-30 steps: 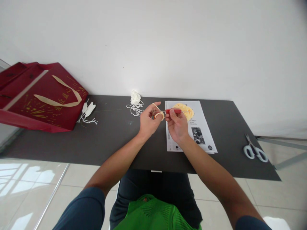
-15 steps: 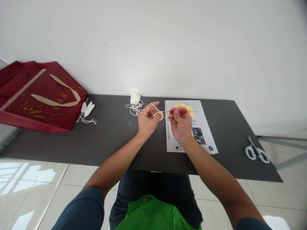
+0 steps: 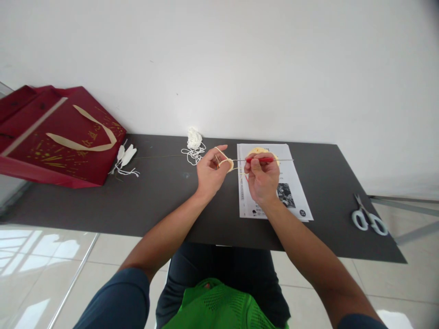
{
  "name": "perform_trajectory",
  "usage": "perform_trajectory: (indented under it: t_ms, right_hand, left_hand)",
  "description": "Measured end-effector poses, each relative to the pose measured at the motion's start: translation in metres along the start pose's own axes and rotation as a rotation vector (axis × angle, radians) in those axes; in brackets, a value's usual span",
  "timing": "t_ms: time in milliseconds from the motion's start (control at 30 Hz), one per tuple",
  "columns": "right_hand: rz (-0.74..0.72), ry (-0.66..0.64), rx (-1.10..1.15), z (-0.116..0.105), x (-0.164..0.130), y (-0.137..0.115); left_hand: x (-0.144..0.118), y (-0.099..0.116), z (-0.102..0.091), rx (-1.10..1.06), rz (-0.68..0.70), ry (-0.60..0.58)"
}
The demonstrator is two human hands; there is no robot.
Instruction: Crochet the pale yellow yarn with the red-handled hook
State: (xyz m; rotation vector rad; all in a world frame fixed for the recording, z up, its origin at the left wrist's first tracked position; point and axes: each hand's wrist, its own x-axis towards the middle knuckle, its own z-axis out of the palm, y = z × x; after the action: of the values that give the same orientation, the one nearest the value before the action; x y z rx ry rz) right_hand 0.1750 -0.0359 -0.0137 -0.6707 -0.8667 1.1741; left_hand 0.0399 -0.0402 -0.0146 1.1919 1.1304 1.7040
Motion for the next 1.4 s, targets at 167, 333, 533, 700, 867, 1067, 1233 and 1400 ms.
perform_trajectory:
  t_ms: [167,333,533,700,867,1067,1233,1400]
  right_hand:
    - [0.001,0.005,-0.021,-0.001,-0.001,0.003]
    - [-0.075,0.010,-0.054,0.001,-0.005,0.007]
    - [-0.115,0.036,-0.137,0.002,-0.012,0.010]
    - [-0.170,0.013,-0.175,0.000,-0.017,0.014]
    - [-0.161,0.001,-0.249,0.000,-0.021,0.017]
    - [-0.177,-0.079,-0.320,-0.001,-0.022,0.016]
    - [-0.144,-0.056,-0.290,0.001,-0.021,0.015]
    - [-0.060,-0.007,-0.181,0.003,-0.016,0.019]
  left_hand:
    - [-0.002,0.001,0.001,0.009,0.018,0.017]
    - [-0.003,0.002,0.002,0.101,0.045,0.089]
    - [-0.004,-0.001,0.003,0.150,0.056,0.184]
    - [0.001,-0.004,0.001,0.099,-0.041,0.192]
    - [0.007,-0.009,0.000,-0.095,-0.190,0.178]
    - [0.008,-0.008,0.002,-0.338,-0.332,0.101]
    - [0.011,-0.004,0.001,-0.435,-0.429,0.039]
    - [0.013,-0.002,-0.003,-0.467,-0.466,0.002]
